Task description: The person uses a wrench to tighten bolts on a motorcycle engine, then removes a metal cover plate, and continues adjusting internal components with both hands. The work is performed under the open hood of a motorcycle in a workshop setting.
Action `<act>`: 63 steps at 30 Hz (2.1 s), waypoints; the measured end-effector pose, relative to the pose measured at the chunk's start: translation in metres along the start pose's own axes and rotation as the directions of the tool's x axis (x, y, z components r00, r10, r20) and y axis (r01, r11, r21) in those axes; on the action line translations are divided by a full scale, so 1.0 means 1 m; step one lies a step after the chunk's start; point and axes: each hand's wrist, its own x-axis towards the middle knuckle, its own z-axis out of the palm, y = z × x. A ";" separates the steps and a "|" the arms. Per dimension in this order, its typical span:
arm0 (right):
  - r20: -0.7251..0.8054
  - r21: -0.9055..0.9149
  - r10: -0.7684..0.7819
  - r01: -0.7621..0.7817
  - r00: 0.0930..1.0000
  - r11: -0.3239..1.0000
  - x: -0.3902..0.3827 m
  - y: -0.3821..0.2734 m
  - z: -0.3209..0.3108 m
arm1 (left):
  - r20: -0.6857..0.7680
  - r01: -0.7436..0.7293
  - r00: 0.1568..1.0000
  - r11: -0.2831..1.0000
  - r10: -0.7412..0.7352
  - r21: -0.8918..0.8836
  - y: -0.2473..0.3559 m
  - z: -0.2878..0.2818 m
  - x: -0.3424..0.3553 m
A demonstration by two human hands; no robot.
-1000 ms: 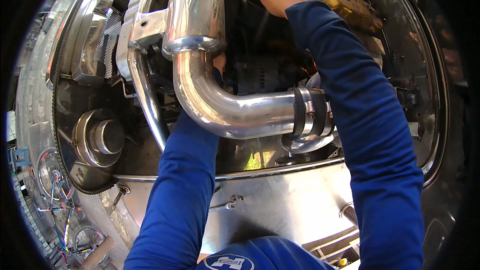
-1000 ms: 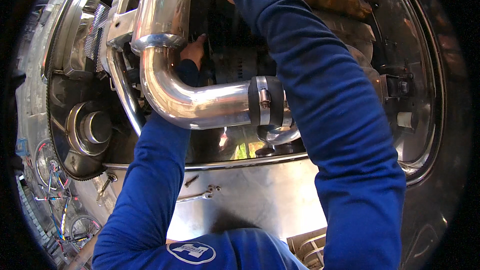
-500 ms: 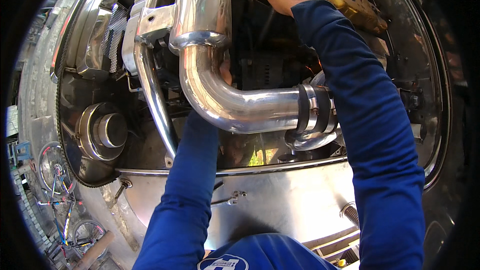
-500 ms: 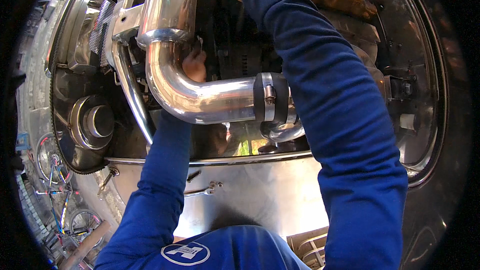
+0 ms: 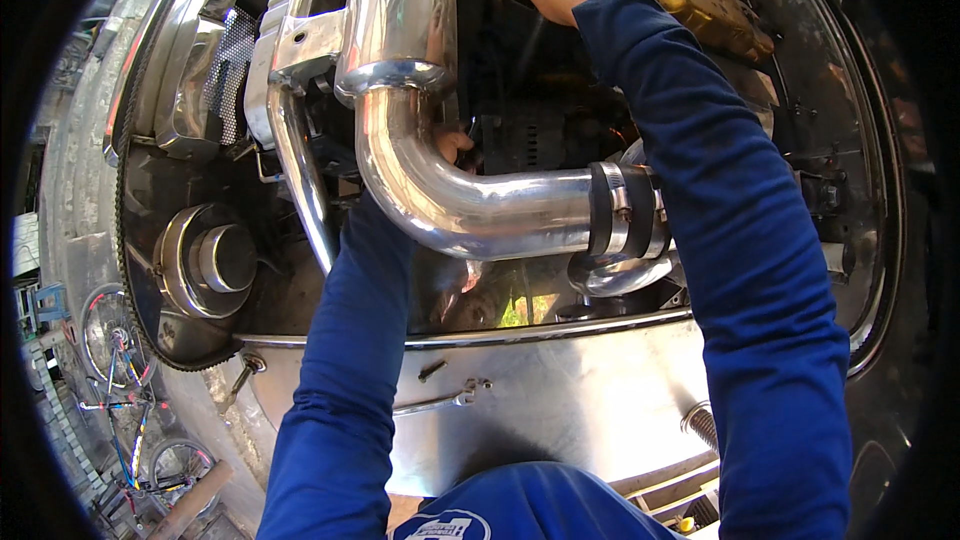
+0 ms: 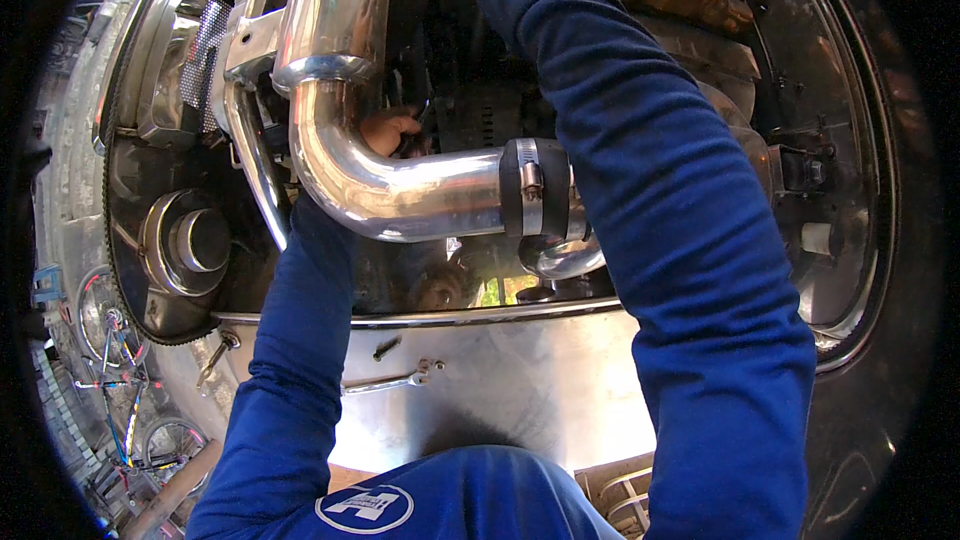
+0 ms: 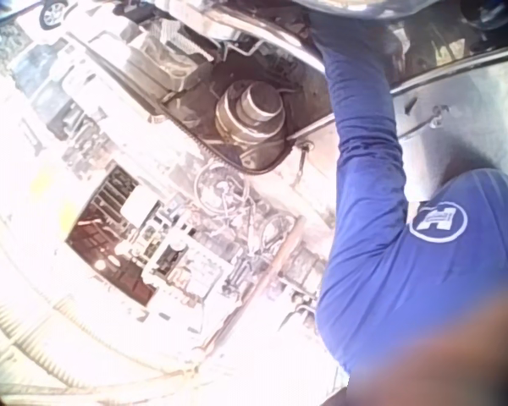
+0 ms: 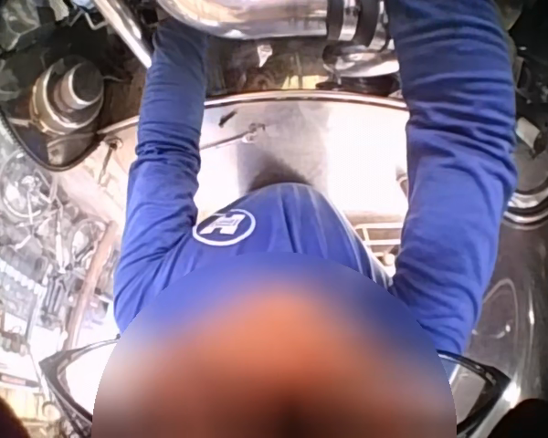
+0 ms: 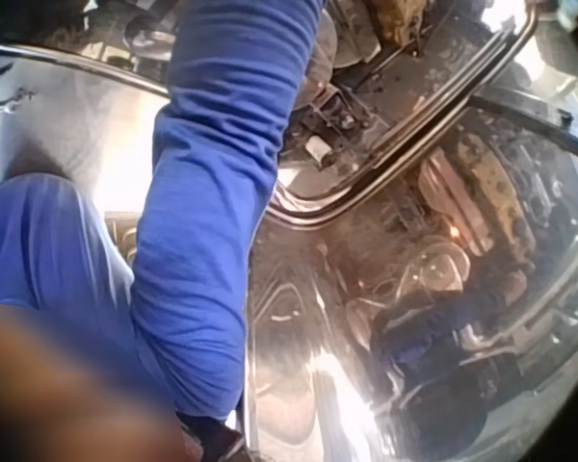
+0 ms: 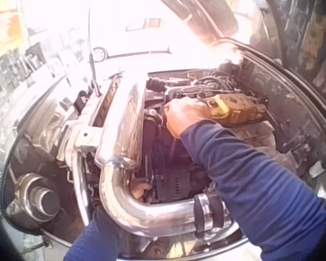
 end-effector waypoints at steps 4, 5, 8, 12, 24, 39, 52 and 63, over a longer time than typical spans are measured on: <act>-0.008 0.027 -0.003 0.003 1.000 1.000 0.000 0.000 0.000 | 0.014 0.016 1.000 0.999 -0.016 0.042 0.009 0.000 0.001; -0.006 0.020 -0.012 0.012 1.000 1.000 0.000 0.000 -0.001 | 0.011 0.015 1.000 0.998 -0.015 0.053 0.010 0.001 0.001; 0.020 -0.012 -0.026 0.026 0.999 1.000 0.000 0.001 -0.001 | 0.018 0.021 1.000 0.997 -0.022 0.075 0.014 -0.002 0.005; 0.011 0.000 -0.035 0.035 0.999 0.999 0.000 0.000 -0.001 | 0.071 0.035 0.997 0.993 -0.043 0.109 0.022 -0.015 0.015; 0.013 0.019 -0.032 0.031 0.999 0.999 0.001 0.001 -0.001 | -0.048 0.087 0.996 0.944 -0.076 0.318 0.043 0.007 0.006; -0.018 0.068 -0.019 0.020 1.000 0.997 -0.005 -0.002 -0.004 | -0.468 0.171 0.880 0.864 0.082 0.473 0.022 0.085 -0.003; 0.022 -0.003 -0.005 0.005 1.000 1.000 0.005 0.002 0.003 | -0.315 0.047 0.946 0.927 0.079 0.371 -0.023 0.058 -0.003; 0.068 -0.011 0.011 -0.010 0.998 1.000 0.001 -0.002 -0.006 | -0.220 0.085 0.975 0.866 0.030 0.494 0.019 0.046 -0.004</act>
